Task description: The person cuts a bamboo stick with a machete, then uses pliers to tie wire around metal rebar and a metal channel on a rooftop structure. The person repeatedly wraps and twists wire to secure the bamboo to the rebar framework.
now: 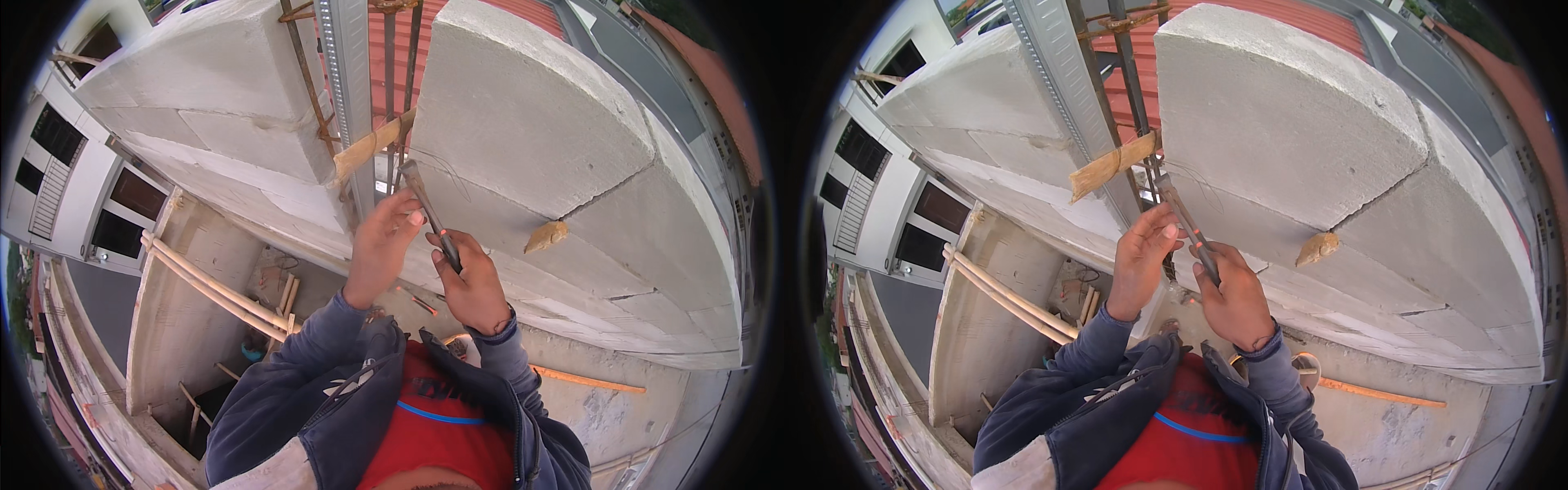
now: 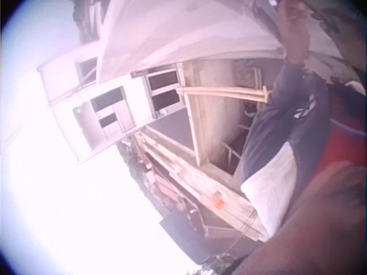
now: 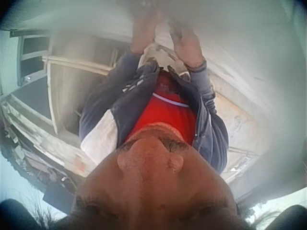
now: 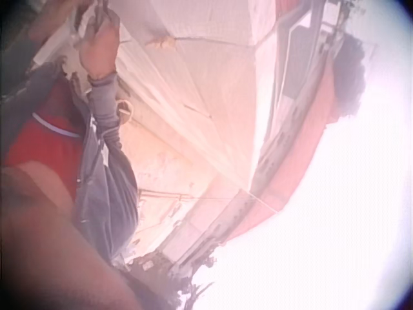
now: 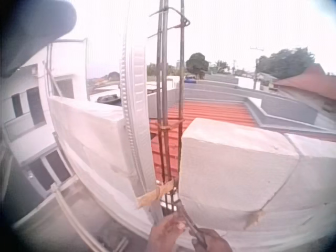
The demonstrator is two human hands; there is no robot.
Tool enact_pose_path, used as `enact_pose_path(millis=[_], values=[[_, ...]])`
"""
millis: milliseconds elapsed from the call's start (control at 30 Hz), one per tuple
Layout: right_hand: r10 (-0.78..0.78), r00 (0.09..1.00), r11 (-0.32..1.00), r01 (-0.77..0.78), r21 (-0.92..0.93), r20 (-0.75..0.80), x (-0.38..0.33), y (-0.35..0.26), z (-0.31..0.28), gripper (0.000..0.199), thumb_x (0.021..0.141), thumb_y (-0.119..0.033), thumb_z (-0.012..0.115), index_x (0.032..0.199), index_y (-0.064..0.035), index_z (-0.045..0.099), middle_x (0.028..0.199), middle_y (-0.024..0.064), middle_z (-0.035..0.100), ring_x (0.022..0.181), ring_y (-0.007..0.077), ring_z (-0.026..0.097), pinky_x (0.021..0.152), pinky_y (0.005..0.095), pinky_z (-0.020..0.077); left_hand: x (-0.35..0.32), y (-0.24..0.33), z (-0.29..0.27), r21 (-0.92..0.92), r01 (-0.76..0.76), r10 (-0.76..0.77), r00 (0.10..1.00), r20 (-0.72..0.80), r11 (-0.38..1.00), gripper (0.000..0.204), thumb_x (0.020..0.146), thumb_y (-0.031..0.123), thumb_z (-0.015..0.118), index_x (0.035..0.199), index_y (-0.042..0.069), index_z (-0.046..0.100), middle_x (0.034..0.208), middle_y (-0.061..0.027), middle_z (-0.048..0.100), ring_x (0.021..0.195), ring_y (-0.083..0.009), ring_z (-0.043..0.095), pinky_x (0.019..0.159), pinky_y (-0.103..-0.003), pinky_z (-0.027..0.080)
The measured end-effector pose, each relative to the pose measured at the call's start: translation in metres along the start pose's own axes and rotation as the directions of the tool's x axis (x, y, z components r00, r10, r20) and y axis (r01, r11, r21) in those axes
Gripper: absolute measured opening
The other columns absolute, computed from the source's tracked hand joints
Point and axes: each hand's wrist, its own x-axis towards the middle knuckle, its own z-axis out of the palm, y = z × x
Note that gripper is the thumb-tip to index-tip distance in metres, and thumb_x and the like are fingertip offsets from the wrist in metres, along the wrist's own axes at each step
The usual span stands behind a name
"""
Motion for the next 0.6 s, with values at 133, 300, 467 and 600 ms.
enact_pose_path(millis=[133, 300, 467, 600], values=[[0.058, 0.998, 0.997, -0.057, -0.049, 0.016, 0.01, -0.009, -0.002, 0.033, 0.104, -0.013, 0.062, 0.133, 0.0008, 0.067, 0.141, 0.0236, 0.064, 0.124, 0.0434, 0.066, 0.104, 0.0438, 0.0517, 0.015, 0.0, -0.009, -0.066, 0.051, -0.044, 0.993, 0.108, 0.997, 0.054, 0.105, 0.016, 0.07, 0.15, -0.007, 0.051, 0.136, -0.0166, 0.066, 0.118, -0.0184, 0.067, 0.101, -0.033, 0.053], [0.104, 0.994, 0.994, -0.104, -0.015, 0.034, 0.013, -0.019, -0.007, 0.035, 0.104, -0.015, 0.062, 0.134, 0.0032, 0.065, 0.15, 0.0283, 0.057, 0.133, 0.0481, 0.06, 0.109, 0.0449, 0.0493, 0.024, -0.001, -0.014, -0.132, 0.024, 0.001, 0.982, 0.187, 0.991, 0.055, 0.104, 0.012, 0.071, 0.15, -0.009, 0.05, 0.134, -0.0165, 0.066, 0.117, -0.0184, 0.068, 0.101, -0.034, 0.054], [0.2, 0.97, 0.978, -0.205, 0.027, 0.14, 0.018, -0.02, -0.017, 0.039, 0.105, -0.017, 0.061, 0.138, 0.005, 0.062, 0.157, 0.0332, 0.048, 0.137, 0.0515, 0.055, 0.112, 0.046, 0.0475, 0.027, -0.002, -0.017, -0.092, 0.004, 0.016, 0.977, 0.213, 0.996, 0.059, 0.104, 0.012, 0.072, 0.153, -0.009, 0.046, 0.135, -0.0169, 0.065, 0.116, -0.0197, 0.069, 0.101, -0.035, 0.055], [0.183, 0.97, 0.979, -0.165, -0.122, 0.157, 0.019, -0.036, -0.027, 0.043, 0.105, -0.019, 0.062, 0.14, 0.0044, 0.06, 0.157, 0.036, 0.046, 0.137, 0.0532, 0.054, 0.112, 0.0479, 0.0471, 0.026, -0.005, -0.015, -0.165, -0.006, 0.045, 0.971, 0.233, 0.986, 0.061, 0.105, 0.012, 0.071, 0.155, -0.009, 0.043, 0.137, -0.0171, 0.063, 0.117, -0.0199, 0.068, 0.102, -0.036, 0.055]])
